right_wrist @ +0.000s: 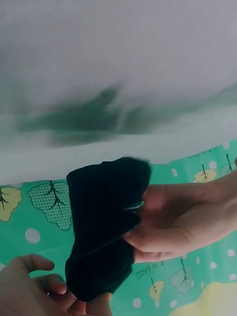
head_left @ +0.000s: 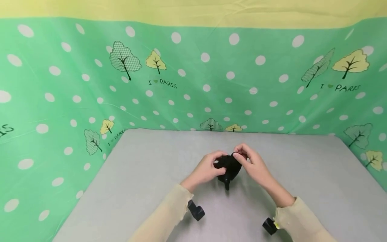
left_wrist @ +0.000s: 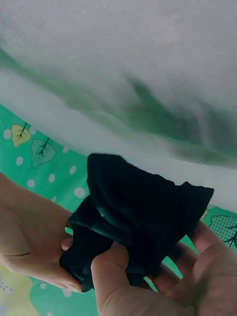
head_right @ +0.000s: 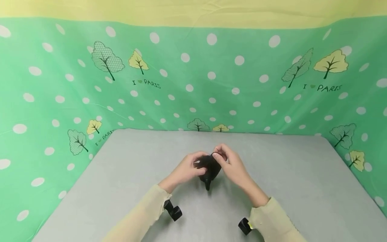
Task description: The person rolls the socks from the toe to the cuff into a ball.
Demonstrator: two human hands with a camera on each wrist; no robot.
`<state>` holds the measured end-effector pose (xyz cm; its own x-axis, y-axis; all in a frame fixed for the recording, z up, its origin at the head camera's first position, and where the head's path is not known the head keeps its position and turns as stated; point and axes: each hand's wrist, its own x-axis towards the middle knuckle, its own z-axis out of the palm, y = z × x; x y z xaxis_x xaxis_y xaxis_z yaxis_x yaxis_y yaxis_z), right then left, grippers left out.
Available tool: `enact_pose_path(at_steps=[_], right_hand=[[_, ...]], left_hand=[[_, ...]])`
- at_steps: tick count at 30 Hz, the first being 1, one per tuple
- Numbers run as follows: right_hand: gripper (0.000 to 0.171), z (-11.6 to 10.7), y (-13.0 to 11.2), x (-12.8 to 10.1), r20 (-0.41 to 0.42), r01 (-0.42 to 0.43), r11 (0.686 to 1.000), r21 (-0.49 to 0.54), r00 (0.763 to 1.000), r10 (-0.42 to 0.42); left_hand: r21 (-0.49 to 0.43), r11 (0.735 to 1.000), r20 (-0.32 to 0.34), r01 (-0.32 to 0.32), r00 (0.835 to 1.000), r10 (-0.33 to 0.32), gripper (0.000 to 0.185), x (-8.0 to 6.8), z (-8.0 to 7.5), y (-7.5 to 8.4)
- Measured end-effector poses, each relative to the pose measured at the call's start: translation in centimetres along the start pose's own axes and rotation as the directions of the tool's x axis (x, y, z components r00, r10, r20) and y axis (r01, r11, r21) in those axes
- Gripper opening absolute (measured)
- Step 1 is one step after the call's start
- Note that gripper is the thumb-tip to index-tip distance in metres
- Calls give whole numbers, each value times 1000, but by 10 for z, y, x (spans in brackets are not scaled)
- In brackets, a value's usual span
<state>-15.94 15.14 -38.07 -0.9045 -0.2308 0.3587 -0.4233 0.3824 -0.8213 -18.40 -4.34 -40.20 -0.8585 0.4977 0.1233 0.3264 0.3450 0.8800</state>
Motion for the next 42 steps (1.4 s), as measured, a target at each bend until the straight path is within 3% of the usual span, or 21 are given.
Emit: enact_pose_path(at_steps=[7, 14, 20, 24, 31, 37, 39, 42], right_hand=[[15, -6, 8, 4, 124, -112, 982, 151, 988, 94], [10, -11, 11, 3, 213, -138, 956, 260, 974, 83], [16, -5, 14, 1, 284, -142, 873, 466, 959, 4], [20, 0, 15, 3, 262, -135, 826, 548, 965, -16], [24, 5, 15, 4, 257, -185, 794, 580, 966, 37], [26, 7, 9, 7, 281, -295, 734, 611, 948, 147], [24, 7, 6, 8, 256, -327, 741, 587, 943, 213], [15, 7, 1, 8, 152, -335, 804, 491, 942, 299]], left_hand=[[-108, 994, 35, -21, 999, 24, 36, -7, -4, 2], [-281, 954, 31, -110, 992, 123, 29, -17, -10, 9], [-359, 914, -8, -191, 980, 201, 26, -22, -5, 14], [-385, 893, -65, -232, 972, 224, 24, -24, -3, 19], [-374, 905, -90, -206, 979, 185, 34, -27, -3, 28], [-353, 920, -96, -169, 985, 144, 42, -26, -5, 31], [-345, 924, -110, -162, 985, 131, 38, -24, -6, 31], [-336, 929, -159, -158, 981, 110, 33, -20, -8, 30]])
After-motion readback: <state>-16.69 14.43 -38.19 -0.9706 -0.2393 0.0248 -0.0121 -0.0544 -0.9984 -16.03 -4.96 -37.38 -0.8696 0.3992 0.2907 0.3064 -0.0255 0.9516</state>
